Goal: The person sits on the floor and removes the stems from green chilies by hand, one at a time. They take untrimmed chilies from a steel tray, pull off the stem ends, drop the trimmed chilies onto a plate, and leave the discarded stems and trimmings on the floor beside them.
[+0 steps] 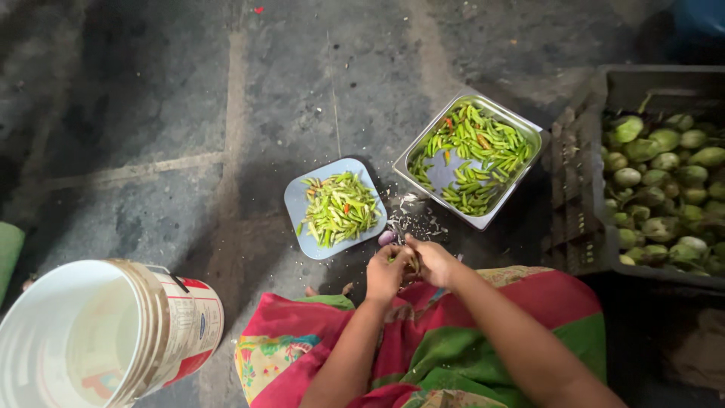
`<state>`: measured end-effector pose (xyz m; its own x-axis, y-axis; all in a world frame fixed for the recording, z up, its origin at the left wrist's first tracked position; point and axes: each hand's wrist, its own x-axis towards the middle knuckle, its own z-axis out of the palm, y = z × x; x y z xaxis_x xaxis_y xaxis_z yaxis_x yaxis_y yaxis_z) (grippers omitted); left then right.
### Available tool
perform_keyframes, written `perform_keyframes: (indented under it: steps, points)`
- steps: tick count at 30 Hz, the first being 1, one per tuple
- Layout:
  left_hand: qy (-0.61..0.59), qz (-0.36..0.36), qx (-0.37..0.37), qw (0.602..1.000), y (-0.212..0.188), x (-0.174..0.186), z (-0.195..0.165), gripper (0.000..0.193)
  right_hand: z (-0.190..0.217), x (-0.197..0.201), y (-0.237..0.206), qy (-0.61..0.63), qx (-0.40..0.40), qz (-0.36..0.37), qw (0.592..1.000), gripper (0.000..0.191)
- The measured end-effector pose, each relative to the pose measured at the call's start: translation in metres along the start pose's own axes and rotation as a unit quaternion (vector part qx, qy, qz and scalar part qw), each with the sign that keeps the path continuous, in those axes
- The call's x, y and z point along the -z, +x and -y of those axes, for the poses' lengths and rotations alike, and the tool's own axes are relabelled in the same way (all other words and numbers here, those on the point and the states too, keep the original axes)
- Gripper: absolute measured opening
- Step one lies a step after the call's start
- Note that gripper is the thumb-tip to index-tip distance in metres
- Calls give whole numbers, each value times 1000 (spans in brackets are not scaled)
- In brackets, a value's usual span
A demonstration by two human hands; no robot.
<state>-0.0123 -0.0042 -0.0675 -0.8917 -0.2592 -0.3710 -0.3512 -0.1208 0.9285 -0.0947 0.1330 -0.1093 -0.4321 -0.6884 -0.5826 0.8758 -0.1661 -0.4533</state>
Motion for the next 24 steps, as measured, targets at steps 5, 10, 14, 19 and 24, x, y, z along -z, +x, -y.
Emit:
perform_keyframes:
  steps: [5, 10, 14, 19, 24]
  points:
    - [-362, 74, 36, 929, 2, 11, 3, 29, -6, -5, -21, -147, 27, -34, 988, 23]
    - [-429, 74, 33, 900, 5, 14, 0, 29, -2, -15, -26, -118, 35, -4, 992, 14]
    - [-407, 21, 21, 913, 11, 22, -3, 24, 9, -6, -28, -207, 37, -5, 978, 17]
    - [-311, -61, 43, 947, 18, 31, 0, 10, 17, -1, -29, -161, 138, -112, 971, 19]
    - [-196, -39, -5, 980, 21, 13, 16, 10, 15, -13, -21, -130, 202, -112, 964, 15]
